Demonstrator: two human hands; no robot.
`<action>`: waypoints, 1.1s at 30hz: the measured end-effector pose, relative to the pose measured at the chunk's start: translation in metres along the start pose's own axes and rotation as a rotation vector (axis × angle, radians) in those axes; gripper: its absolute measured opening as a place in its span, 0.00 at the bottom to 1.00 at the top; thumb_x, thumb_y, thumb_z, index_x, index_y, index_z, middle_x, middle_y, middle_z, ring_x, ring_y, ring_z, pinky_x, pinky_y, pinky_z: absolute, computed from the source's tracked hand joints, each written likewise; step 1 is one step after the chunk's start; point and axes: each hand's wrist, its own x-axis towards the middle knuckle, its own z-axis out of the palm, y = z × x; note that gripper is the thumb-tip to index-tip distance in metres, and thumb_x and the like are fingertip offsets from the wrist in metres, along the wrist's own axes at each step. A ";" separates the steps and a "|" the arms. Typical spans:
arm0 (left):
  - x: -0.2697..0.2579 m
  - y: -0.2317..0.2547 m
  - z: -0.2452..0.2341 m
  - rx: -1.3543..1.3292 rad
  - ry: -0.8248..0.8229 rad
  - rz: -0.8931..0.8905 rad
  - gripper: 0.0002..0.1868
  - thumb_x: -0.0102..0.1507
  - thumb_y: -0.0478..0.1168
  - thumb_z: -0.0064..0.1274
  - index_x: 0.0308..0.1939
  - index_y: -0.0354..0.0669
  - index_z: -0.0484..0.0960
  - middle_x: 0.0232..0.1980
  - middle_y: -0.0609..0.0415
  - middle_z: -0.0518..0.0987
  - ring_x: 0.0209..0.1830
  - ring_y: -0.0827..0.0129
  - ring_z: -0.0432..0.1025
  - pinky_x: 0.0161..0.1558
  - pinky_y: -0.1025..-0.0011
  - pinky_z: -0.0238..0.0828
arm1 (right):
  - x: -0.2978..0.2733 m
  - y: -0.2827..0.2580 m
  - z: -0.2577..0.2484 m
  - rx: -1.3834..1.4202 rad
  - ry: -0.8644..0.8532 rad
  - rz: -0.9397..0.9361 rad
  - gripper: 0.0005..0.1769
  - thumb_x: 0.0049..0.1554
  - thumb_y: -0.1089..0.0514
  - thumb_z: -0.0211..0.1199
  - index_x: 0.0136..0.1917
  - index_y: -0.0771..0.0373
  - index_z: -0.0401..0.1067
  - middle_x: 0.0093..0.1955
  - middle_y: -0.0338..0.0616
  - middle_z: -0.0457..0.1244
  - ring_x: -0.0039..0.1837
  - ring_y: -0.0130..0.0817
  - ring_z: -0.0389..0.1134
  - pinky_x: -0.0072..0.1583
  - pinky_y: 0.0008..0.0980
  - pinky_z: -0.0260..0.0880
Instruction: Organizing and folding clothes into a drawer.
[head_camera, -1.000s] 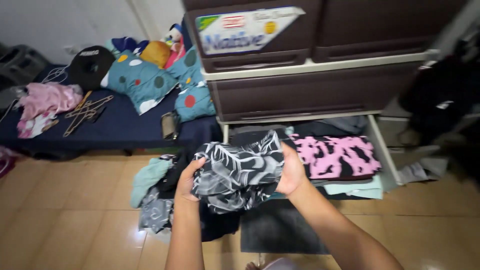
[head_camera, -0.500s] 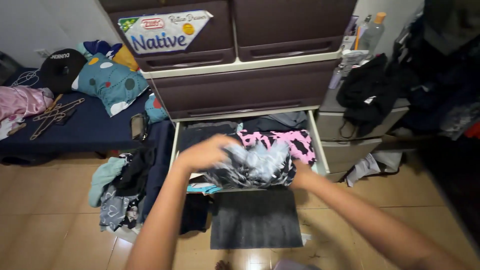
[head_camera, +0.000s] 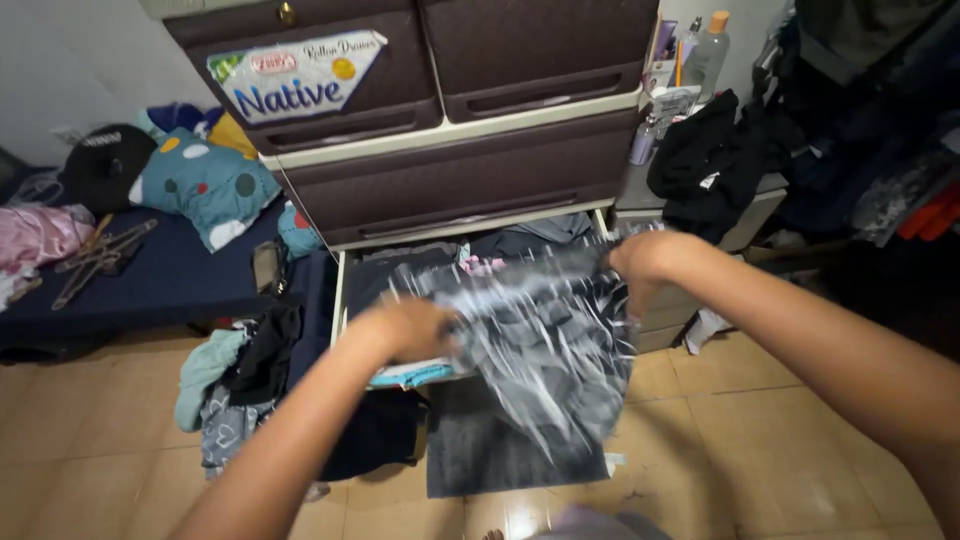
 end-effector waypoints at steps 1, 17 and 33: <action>-0.013 0.009 -0.003 -0.006 -0.002 0.005 0.37 0.58 0.70 0.49 0.59 0.49 0.81 0.53 0.45 0.84 0.55 0.52 0.79 0.57 0.57 0.73 | -0.018 -0.010 -0.008 -0.002 -0.008 0.000 0.49 0.36 0.37 0.84 0.66 0.55 0.71 0.59 0.49 0.68 0.63 0.45 0.69 0.64 0.41 0.70; -0.084 -0.031 -0.065 -0.103 0.369 0.043 0.18 0.60 0.47 0.50 0.50 0.50 0.87 0.48 0.52 0.85 0.55 0.56 0.75 0.68 0.34 0.41 | -0.048 0.005 -0.059 0.293 0.191 -0.036 0.43 0.45 0.36 0.74 0.68 0.57 0.70 0.62 0.52 0.69 0.63 0.47 0.71 0.65 0.38 0.70; -0.114 -0.088 -0.020 -0.805 1.123 0.260 0.13 0.60 0.35 0.64 0.43 0.37 0.75 0.38 0.58 0.75 0.38 0.73 0.72 0.41 0.76 0.70 | -0.070 0.048 -0.046 -0.116 1.211 -0.225 0.25 0.51 0.31 0.68 0.48 0.51 0.80 0.52 0.38 0.66 0.54 0.36 0.67 0.58 0.36 0.67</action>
